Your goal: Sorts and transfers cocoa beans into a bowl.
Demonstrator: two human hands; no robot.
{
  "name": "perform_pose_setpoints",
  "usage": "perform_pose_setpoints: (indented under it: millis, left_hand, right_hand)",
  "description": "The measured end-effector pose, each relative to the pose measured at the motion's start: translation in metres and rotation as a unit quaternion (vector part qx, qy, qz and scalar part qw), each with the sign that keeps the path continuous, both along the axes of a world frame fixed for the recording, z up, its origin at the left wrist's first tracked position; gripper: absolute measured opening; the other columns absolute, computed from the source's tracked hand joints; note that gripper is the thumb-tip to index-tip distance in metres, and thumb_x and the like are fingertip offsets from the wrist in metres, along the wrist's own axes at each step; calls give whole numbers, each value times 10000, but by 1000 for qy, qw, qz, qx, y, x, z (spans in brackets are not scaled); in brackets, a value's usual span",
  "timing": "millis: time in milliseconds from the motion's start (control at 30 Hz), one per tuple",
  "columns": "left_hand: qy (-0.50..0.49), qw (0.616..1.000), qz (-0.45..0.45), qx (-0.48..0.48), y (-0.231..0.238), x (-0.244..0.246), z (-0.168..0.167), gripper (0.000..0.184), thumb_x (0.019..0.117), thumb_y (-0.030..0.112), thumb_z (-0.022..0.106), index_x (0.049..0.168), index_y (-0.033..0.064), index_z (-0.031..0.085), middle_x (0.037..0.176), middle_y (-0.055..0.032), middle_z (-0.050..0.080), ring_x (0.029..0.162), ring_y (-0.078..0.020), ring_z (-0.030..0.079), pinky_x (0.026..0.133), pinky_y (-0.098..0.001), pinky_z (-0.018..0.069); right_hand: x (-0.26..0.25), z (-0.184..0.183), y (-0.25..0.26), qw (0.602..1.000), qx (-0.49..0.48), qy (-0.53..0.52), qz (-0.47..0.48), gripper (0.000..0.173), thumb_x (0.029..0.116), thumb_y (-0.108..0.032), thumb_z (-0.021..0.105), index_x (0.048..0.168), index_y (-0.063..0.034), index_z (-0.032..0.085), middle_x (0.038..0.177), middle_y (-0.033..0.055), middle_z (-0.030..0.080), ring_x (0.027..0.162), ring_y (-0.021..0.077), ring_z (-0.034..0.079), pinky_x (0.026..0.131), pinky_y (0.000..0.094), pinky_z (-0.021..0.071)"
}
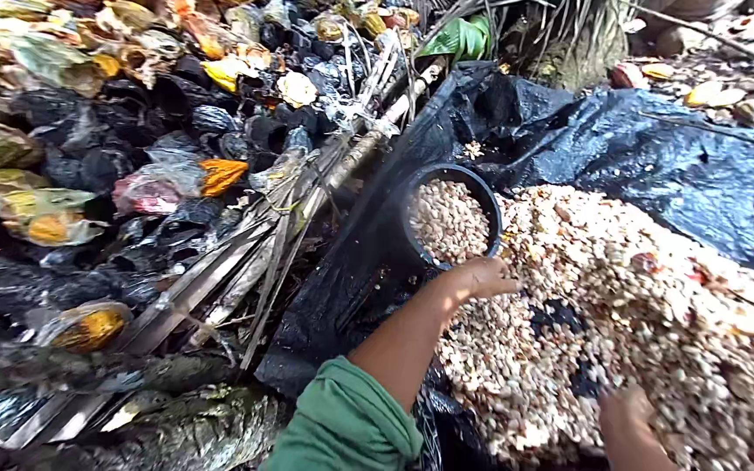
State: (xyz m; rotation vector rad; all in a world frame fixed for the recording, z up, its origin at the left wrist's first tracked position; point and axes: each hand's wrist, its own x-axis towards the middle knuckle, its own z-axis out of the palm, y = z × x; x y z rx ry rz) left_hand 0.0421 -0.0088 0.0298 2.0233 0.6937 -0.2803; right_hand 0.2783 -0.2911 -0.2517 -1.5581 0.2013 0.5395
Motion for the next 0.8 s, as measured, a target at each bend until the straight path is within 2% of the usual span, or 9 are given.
perform_pose_setpoints:
  millis: [33,100,167,267,400,500,600,667,800]
  left_hand:
    - [3,1000,-7,0,-1,3,-2,546,1070,316,549,1480,-36,470,1381,-284,574,1280,-382,571,1114,-534,406]
    - [5,999,-29,18,-7,9,-9,526,1066,305,562,1464,-30,491,1337,-287,595,1245,-395,586,1089,-565,428]
    - [8,998,-54,41,-13,6,-7,485,1066,281,561,1447,-16,514,1337,-266,607,1247,-373,595,1083,-561,436]
    - [0,994,-78,80,-11,-2,-6,468,1063,304,557,1434,19,537,1326,-225,630,1239,-337,609,1083,-558,441]
    - [10,992,-78,98,-8,-15,-3,494,1057,312,574,1477,64,503,1336,-201,624,1203,-318,628,1054,-550,466]
    - [11,992,-75,103,-8,-21,-1,494,1050,322,574,1477,82,506,1338,-179,628,1166,-290,653,1019,-528,501]
    - [32,991,-76,102,-7,-27,-4,513,1042,353,572,1481,95,507,1351,-166,628,1176,-277,653,1020,-513,506]
    - [42,990,-86,102,-6,-26,-9,508,1039,362,567,1474,106,513,1323,-157,643,1143,-262,664,996,-510,513]
    - [53,989,-100,98,-7,-10,-14,504,1041,368,567,1470,109,518,1322,-149,646,1142,-252,668,1001,-506,516]
  right_hand:
    - [-18,77,36,997,31,-21,70,587,1118,-338,386,1598,-41,225,1535,204,434,1283,270,565,1036,416,508]
    - [-16,167,96,952,141,-105,251,610,1082,-275,441,1600,-81,185,1420,186,550,1151,268,672,941,416,582]
    - [3,217,132,850,191,-211,442,821,987,-363,594,1619,-94,145,1428,160,592,1175,280,684,954,438,599]
    - [25,262,144,751,53,-336,565,617,1032,-312,555,1572,-79,369,1401,94,620,1165,196,672,935,380,590]
    - [71,173,89,714,-234,-330,571,459,1047,-236,586,1466,-53,542,1406,188,609,1242,334,630,1072,531,486]
    - [89,43,-7,785,-381,-177,455,483,1058,-314,574,1445,-28,559,1416,308,557,1334,501,512,1103,696,372]
    - [29,-48,-57,852,-432,-43,292,744,1002,-570,568,1561,-99,427,1586,365,294,1453,552,318,1138,719,308]
    - [-35,-71,-39,868,-433,11,243,821,967,-578,611,1604,-133,346,1651,312,188,1500,505,259,1173,675,295]
    - [-89,-42,9,910,-347,44,222,663,1033,-335,604,1559,-30,342,1454,330,494,1330,476,516,1085,619,432]
